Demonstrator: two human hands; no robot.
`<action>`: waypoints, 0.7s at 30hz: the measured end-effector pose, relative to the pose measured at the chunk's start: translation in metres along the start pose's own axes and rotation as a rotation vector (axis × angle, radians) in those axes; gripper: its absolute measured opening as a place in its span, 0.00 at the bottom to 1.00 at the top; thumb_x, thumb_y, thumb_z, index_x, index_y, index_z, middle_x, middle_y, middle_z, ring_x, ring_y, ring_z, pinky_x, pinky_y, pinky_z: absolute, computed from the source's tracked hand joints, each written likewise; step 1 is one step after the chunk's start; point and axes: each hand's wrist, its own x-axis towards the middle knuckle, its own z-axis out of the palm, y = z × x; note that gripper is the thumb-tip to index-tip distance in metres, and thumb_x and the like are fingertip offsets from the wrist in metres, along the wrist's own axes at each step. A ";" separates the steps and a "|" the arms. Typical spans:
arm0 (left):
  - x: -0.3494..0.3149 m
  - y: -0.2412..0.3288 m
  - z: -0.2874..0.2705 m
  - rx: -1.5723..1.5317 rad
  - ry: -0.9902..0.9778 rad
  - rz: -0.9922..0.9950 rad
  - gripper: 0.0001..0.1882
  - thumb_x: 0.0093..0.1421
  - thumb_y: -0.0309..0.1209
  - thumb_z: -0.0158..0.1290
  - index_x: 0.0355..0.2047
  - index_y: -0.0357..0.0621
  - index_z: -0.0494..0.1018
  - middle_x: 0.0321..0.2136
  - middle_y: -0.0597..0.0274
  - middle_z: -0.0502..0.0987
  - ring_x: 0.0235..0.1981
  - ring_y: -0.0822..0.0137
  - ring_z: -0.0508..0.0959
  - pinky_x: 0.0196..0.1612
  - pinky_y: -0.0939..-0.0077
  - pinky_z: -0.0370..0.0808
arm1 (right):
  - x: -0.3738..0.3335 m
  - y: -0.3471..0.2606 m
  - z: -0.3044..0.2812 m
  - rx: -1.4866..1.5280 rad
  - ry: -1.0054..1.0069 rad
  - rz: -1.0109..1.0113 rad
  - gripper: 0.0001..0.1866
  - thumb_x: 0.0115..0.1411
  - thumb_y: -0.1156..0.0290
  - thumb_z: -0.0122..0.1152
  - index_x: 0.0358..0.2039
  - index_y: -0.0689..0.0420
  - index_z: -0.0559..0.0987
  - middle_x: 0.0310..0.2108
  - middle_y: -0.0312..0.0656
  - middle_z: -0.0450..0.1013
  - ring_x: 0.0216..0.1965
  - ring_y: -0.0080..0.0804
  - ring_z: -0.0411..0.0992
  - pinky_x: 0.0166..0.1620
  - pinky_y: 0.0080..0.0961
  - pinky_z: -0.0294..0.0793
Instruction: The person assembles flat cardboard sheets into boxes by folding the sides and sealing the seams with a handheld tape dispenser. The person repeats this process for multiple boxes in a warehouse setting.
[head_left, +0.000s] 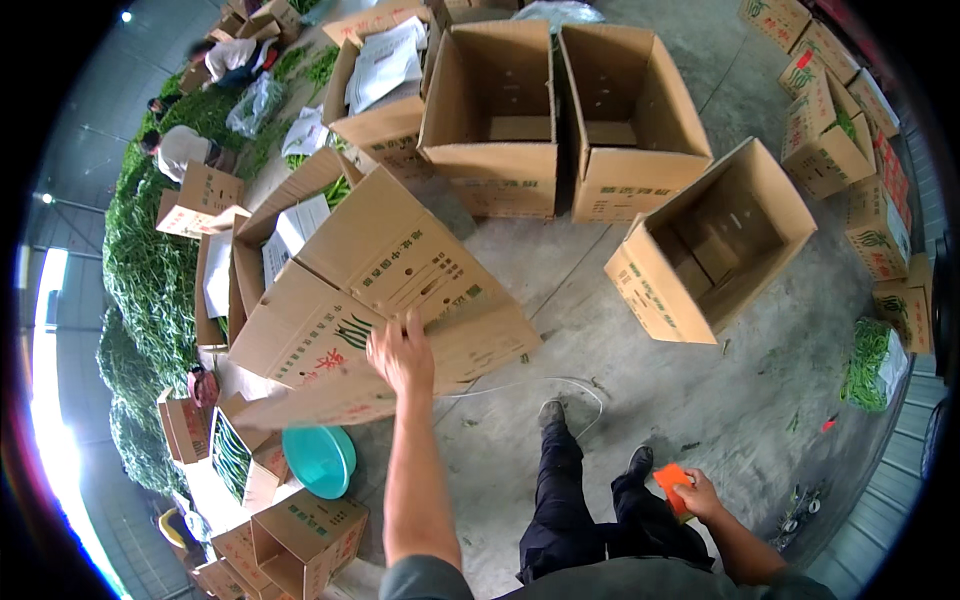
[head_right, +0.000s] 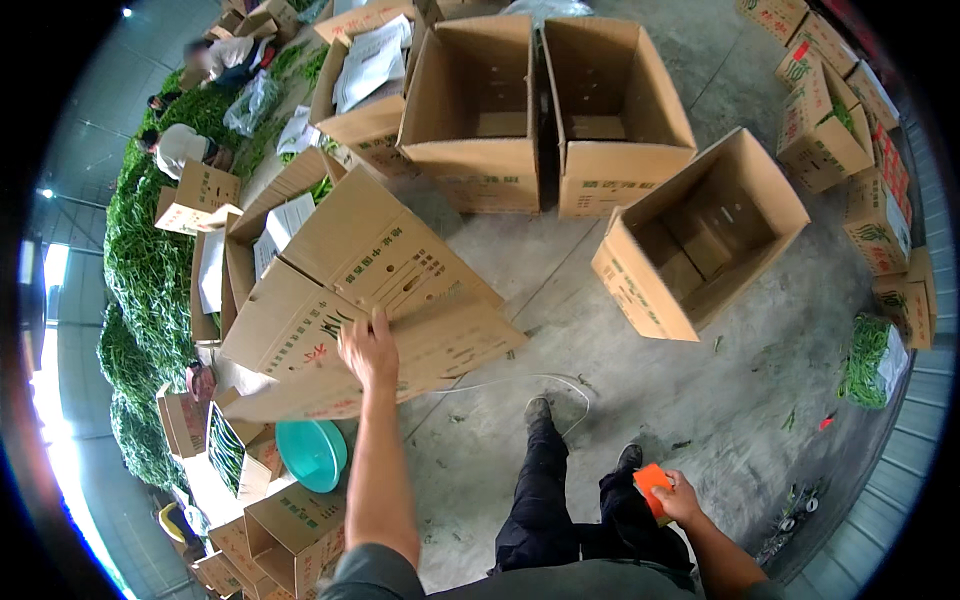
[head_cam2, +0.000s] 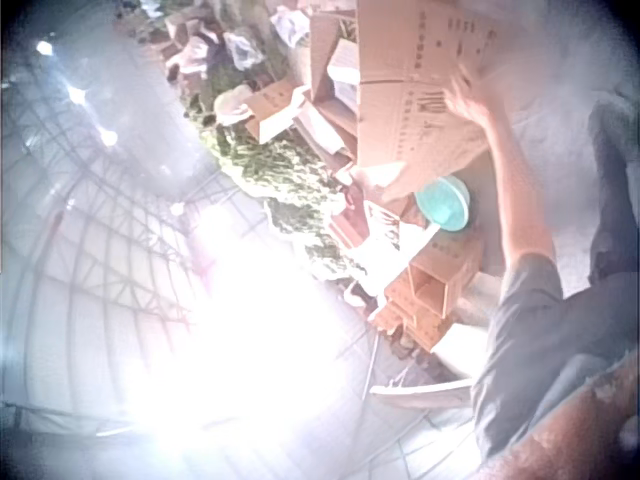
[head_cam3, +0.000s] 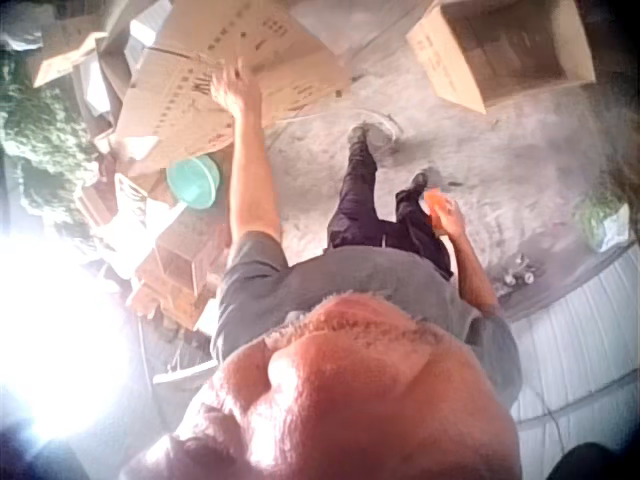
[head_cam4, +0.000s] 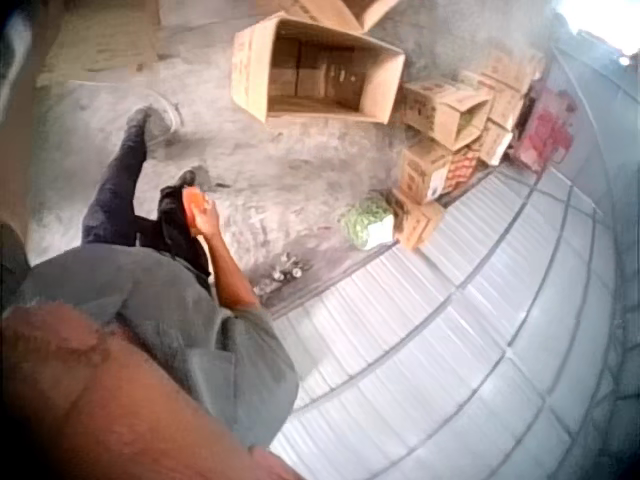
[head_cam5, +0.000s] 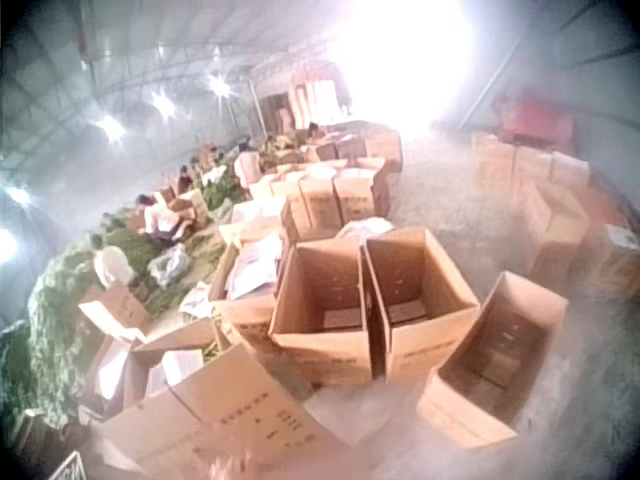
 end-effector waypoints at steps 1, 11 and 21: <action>-0.033 0.002 -0.013 0.094 0.087 -0.039 0.15 0.54 0.41 0.64 0.24 0.40 0.79 0.32 0.50 0.78 0.42 0.49 0.75 0.51 0.54 0.69 | -0.002 -0.008 -0.008 -0.054 0.009 -0.038 0.30 0.59 0.67 0.67 0.58 0.66 0.69 0.42 0.53 0.78 0.37 0.36 0.80 0.42 0.33 0.79; -0.263 -0.176 -0.050 -0.350 0.308 -1.295 0.54 0.49 0.49 0.71 0.65 0.31 0.56 0.61 0.35 0.60 0.59 0.42 0.66 0.62 0.53 0.69 | -0.017 0.099 -0.078 0.227 0.036 0.043 0.29 0.59 0.61 0.67 0.57 0.64 0.71 0.46 0.54 0.78 0.47 0.43 0.79 0.51 0.37 0.77; -0.314 -0.105 -0.097 -0.050 0.036 -0.940 0.49 0.54 0.39 0.69 0.70 0.42 0.55 0.72 0.30 0.40 0.67 0.38 0.62 0.64 0.57 0.70 | -0.080 0.061 -0.068 0.654 -0.038 0.024 0.18 0.65 0.72 0.58 0.54 0.63 0.69 0.37 0.50 0.78 0.32 0.40 0.81 0.38 0.39 0.81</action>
